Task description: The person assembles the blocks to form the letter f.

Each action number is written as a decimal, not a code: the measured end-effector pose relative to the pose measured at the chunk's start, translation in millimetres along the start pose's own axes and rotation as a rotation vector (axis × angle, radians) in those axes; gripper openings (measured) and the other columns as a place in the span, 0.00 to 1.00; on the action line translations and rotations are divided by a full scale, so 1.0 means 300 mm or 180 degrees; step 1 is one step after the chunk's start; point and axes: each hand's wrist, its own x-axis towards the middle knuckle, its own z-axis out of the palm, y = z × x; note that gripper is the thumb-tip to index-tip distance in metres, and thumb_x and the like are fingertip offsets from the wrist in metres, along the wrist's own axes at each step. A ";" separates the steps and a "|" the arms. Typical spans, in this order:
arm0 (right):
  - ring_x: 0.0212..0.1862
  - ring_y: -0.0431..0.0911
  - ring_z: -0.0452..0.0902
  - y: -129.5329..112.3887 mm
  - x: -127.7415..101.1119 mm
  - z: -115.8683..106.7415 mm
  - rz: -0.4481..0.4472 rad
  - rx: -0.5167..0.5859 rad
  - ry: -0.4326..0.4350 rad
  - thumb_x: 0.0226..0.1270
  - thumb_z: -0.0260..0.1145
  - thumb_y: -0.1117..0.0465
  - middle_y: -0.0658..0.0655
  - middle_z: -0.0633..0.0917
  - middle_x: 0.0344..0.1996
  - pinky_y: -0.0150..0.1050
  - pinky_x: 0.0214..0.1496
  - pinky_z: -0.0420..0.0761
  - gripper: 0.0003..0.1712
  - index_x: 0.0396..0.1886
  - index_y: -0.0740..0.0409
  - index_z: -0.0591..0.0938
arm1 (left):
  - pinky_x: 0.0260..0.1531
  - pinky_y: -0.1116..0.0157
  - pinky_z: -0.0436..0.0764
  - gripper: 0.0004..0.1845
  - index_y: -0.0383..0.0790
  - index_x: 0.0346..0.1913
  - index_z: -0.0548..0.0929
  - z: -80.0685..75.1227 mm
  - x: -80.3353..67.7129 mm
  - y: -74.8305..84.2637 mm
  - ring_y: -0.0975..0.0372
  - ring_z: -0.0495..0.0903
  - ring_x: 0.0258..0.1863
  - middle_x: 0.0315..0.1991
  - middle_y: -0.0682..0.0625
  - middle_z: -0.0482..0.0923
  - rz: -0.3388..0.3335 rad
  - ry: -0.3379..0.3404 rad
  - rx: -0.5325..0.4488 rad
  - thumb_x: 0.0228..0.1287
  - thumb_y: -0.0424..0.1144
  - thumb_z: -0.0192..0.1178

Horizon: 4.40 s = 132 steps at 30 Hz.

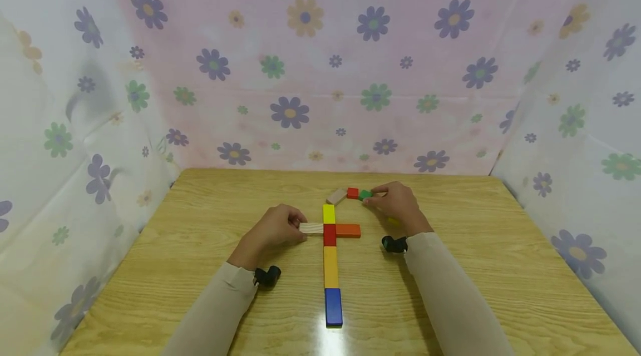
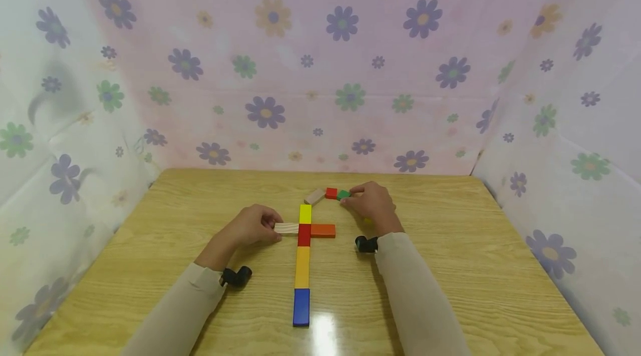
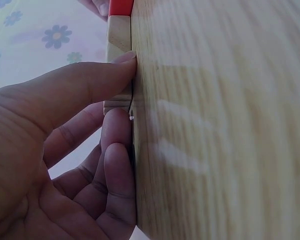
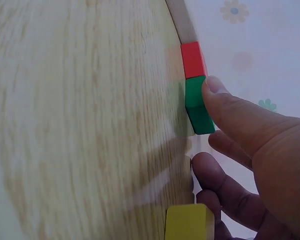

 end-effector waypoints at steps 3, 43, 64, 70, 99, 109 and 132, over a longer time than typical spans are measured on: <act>0.50 0.54 0.85 0.005 -0.002 -0.004 -0.0048 0.0099 0.0009 0.68 0.72 0.41 0.63 0.85 0.60 0.52 0.51 0.84 0.30 0.64 0.50 0.85 | 0.39 0.63 0.77 0.16 0.44 0.45 0.89 -0.003 -0.001 0.001 0.59 0.76 0.34 0.34 0.51 0.80 0.0020 0.0009 -0.0019 0.54 0.37 0.80; 0.58 0.59 0.80 0.123 -0.076 -0.072 -0.0145 0.0330 0.0082 0.66 0.69 0.32 0.62 0.86 0.57 0.57 0.58 0.81 0.37 0.66 0.48 0.83 | 0.38 0.63 0.78 0.17 0.44 0.46 0.90 -0.002 0.000 -0.009 0.59 0.76 0.34 0.34 0.51 0.80 -0.0002 0.0011 -0.0056 0.53 0.37 0.81; 0.52 0.54 0.83 0.258 -0.132 -0.124 -0.0476 0.0632 -0.0036 0.70 0.71 0.41 0.59 0.86 0.54 0.49 0.51 0.83 0.30 0.65 0.49 0.84 | 0.37 0.63 0.77 0.17 0.42 0.46 0.89 0.003 0.000 0.000 0.59 0.75 0.33 0.34 0.50 0.79 0.0045 -0.0029 -0.0081 0.53 0.37 0.80; 0.50 0.50 0.84 0.294 -0.133 -0.120 -0.0710 0.0772 -0.0302 0.71 0.72 0.49 0.57 0.86 0.49 0.46 0.52 0.84 0.28 0.67 0.51 0.82 | 0.37 0.64 0.77 0.16 0.43 0.46 0.89 0.004 -0.003 -0.004 0.59 0.75 0.33 0.34 0.50 0.79 0.0010 -0.0025 -0.0068 0.53 0.36 0.80; 0.45 0.50 0.79 0.299 -0.131 -0.108 -0.0691 0.0748 -0.0526 0.68 0.73 0.60 0.59 0.85 0.49 0.37 0.39 0.81 0.24 0.64 0.52 0.84 | 0.38 0.63 0.78 0.17 0.42 0.47 0.89 -0.003 -0.007 0.003 0.59 0.75 0.34 0.34 0.51 0.80 0.0061 -0.0025 -0.0068 0.54 0.37 0.80; 0.43 0.50 0.80 0.301 -0.126 -0.105 -0.0701 0.0810 -0.0578 0.67 0.74 0.61 0.59 0.86 0.46 0.38 0.37 0.81 0.24 0.63 0.54 0.84 | 0.38 0.63 0.78 0.17 0.43 0.46 0.89 0.000 -0.004 0.005 0.59 0.75 0.35 0.34 0.51 0.80 0.0026 0.0003 -0.0048 0.52 0.37 0.81; 0.46 0.49 0.79 0.286 -0.134 -0.111 -0.0654 0.0738 -0.0511 0.66 0.76 0.57 0.57 0.85 0.47 0.37 0.43 0.81 0.21 0.58 0.53 0.85 | 0.38 0.63 0.78 0.16 0.44 0.45 0.89 -0.003 -0.007 0.008 0.58 0.76 0.34 0.34 0.50 0.80 0.0022 0.0002 -0.0043 0.54 0.37 0.80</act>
